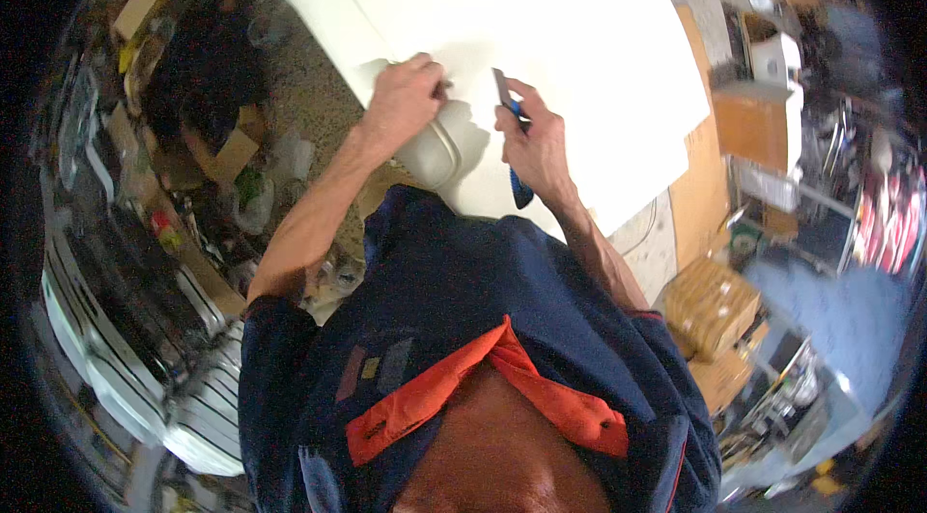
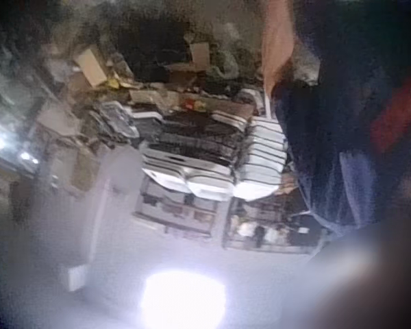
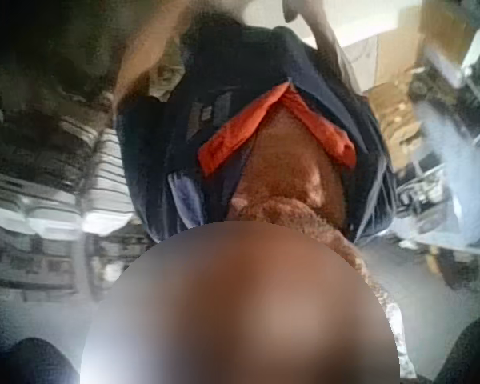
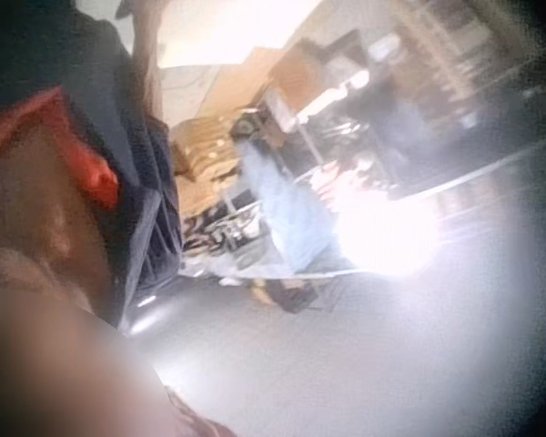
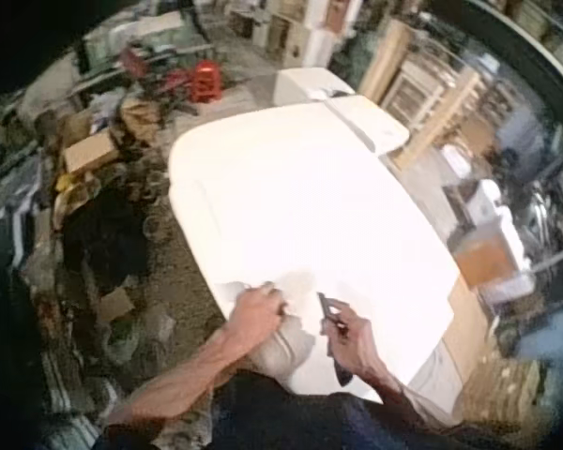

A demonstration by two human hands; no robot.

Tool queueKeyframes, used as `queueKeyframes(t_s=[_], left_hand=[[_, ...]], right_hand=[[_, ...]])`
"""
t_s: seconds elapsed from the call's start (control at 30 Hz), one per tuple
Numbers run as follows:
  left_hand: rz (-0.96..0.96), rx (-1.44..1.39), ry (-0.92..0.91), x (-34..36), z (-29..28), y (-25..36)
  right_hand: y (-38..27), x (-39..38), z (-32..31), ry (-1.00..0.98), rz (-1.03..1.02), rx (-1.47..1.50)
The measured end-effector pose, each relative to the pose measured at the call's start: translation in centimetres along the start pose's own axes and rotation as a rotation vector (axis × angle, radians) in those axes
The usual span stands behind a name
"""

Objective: The person uses a utility knife to cut along a seam on a white plastic part, then uses a power drill to make a hole near the cut. The person removes a small plastic piece and continues drilling.

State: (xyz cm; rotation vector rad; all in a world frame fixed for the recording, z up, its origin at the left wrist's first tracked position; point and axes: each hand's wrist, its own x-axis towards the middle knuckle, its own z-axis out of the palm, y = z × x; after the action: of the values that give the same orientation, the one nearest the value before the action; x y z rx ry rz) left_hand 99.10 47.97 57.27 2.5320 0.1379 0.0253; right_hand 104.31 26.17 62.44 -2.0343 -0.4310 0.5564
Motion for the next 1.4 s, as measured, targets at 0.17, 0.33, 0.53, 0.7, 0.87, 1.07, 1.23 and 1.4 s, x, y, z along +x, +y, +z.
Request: queueKeyframes(t_s=[0.17, 0.33, 0.53, 0.7, 0.87, 1.07, 1.23, 1.4], left_hand=[[0.004, -0.212, -0.074, 0.8, -1.6, -1.1], [-0.037, -0.395, 0.020, 0.3, -1.9, -2.1], [0.061, -0.197, 0.185, -0.7, -0.4, -1.3], [-0.018, -0.246, 0.245, -0.5, 0.0, -1.1], [-0.075, -0.251, 0.203, 0.2, -0.2, -1.4], [-0.113, -0.232, 0.184, 0.6, -0.2, -1.3], [-0.140, -0.247, 0.164, 0.9, -0.3, -1.2], [-0.152, -0.257, 0.162, 1.0, -0.3, -1.1]], right_hand=[[-0.3, -1.3, 1.3, 0.006, -0.153, -0.203], [-0.1, -1.7, 1.5, -0.072, 0.005, -0.250], [-0.2, -0.6, 2.2, -0.083, -0.121, -0.297], [-0.4, 0.0, 2.8, -0.115, -0.170, -0.372], [-0.2, 0.1, 3.4, -0.143, -0.137, -0.337], [0.3, 0.0, 3.7, -0.133, -0.124, -0.331], [0.4, 0.3, 3.8, -0.124, -0.151, -0.347], [0.2, 0.5, 3.8, -0.137, -0.133, -0.365]])
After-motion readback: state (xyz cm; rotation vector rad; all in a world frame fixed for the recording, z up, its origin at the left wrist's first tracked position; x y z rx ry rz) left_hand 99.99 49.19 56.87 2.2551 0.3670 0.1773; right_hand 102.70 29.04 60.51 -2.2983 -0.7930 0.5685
